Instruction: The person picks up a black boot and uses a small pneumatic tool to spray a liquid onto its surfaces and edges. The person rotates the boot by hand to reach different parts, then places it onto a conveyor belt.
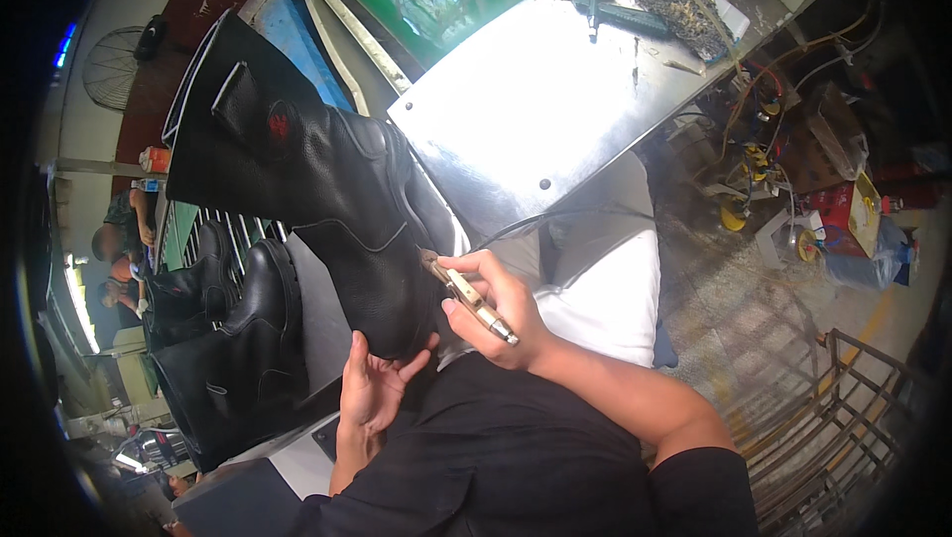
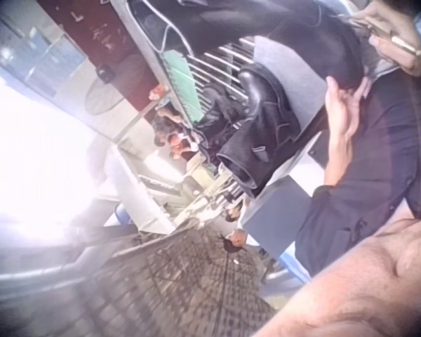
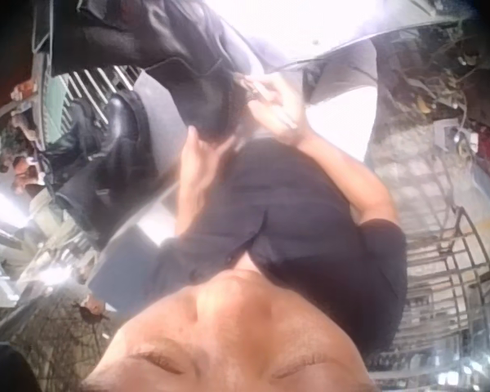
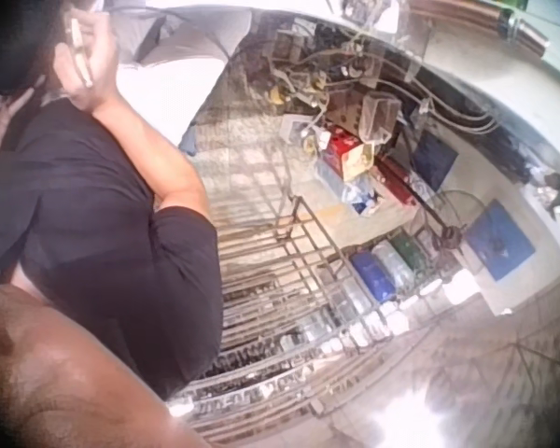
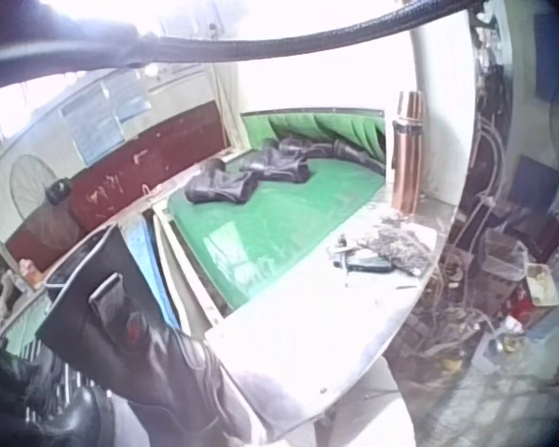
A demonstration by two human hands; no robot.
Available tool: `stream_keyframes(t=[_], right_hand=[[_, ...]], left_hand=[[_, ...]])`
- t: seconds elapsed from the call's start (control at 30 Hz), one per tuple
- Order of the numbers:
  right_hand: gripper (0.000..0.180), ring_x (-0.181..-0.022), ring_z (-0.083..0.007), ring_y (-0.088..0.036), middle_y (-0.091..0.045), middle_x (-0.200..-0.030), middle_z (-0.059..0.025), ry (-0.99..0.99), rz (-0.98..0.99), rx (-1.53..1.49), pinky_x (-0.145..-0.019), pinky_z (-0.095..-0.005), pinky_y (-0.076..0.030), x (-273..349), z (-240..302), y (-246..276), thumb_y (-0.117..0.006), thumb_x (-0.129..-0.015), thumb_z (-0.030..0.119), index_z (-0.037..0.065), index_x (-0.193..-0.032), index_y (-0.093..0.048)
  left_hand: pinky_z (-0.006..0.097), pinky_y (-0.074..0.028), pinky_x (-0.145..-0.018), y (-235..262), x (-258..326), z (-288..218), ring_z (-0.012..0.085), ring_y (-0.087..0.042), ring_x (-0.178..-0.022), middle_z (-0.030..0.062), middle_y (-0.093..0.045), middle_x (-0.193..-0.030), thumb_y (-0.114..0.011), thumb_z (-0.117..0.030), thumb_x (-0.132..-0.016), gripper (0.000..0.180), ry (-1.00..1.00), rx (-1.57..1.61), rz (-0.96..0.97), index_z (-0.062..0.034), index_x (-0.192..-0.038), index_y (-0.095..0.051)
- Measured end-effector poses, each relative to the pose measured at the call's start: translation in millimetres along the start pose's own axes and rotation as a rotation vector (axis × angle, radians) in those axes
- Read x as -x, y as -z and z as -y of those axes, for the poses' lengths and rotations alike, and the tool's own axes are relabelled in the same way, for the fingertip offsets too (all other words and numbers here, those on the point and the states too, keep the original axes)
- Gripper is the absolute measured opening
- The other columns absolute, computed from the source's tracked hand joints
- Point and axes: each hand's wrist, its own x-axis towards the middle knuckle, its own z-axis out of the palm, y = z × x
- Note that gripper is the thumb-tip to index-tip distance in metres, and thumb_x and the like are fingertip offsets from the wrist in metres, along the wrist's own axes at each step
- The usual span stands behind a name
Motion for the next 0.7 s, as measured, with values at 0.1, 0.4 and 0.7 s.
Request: stream_keyframes(t=[0.1, 0.4, 0.7], right_hand=[[0.039, -0.056, -0.0039, -0.047, -0.053, -0.068, -0.0004, -0.021, -0.048, -0.017, -0.052, -0.0213, -0.038, 18, 9, 3, -0.056, -0.089, 0.001, -0.003, -0.126, -0.044], [0.037, -0.056, -0.0048, -0.050, -0.058, -0.076, -0.0049, -0.007, -0.331, -0.028, -0.049, -0.0210, -0.040, 58, 64, 24, -0.054, -0.091, 0.001, -0.005, -0.125, -0.042], [0.037, -0.053, -0.0088, -0.047, -0.055, -0.087, -0.0117, 0.338, -0.588, 0.098, -0.049, -0.0247, -0.042, 23, 47, 45, -0.051, -0.090, 0.002, -0.004, -0.124, -0.038]], left_hand=[[0.045, -0.046, -0.103, -10, -7, 4, 0.0390, -0.053, -0.123, 0.0254, -0.051, -0.134, -0.035, -0.046, -0.103, 0.064, 0.077, 0.041, 0.122, 0.0084, -0.138, -0.039], [0.048, -0.031, -0.113, -84, -62, 19, 0.0347, -0.035, -0.138, 0.0253, -0.034, -0.148, -0.029, -0.066, -0.096, 0.087, 0.318, 0.087, 0.514, 0.0045, -0.147, -0.021], [0.041, -0.042, -0.105, -162, -129, 34, 0.0267, -0.045, -0.129, 0.0153, -0.036, -0.149, -0.024, -0.079, -0.088, 0.102, 0.291, 0.076, 0.733, 0.0070, -0.144, -0.023]])
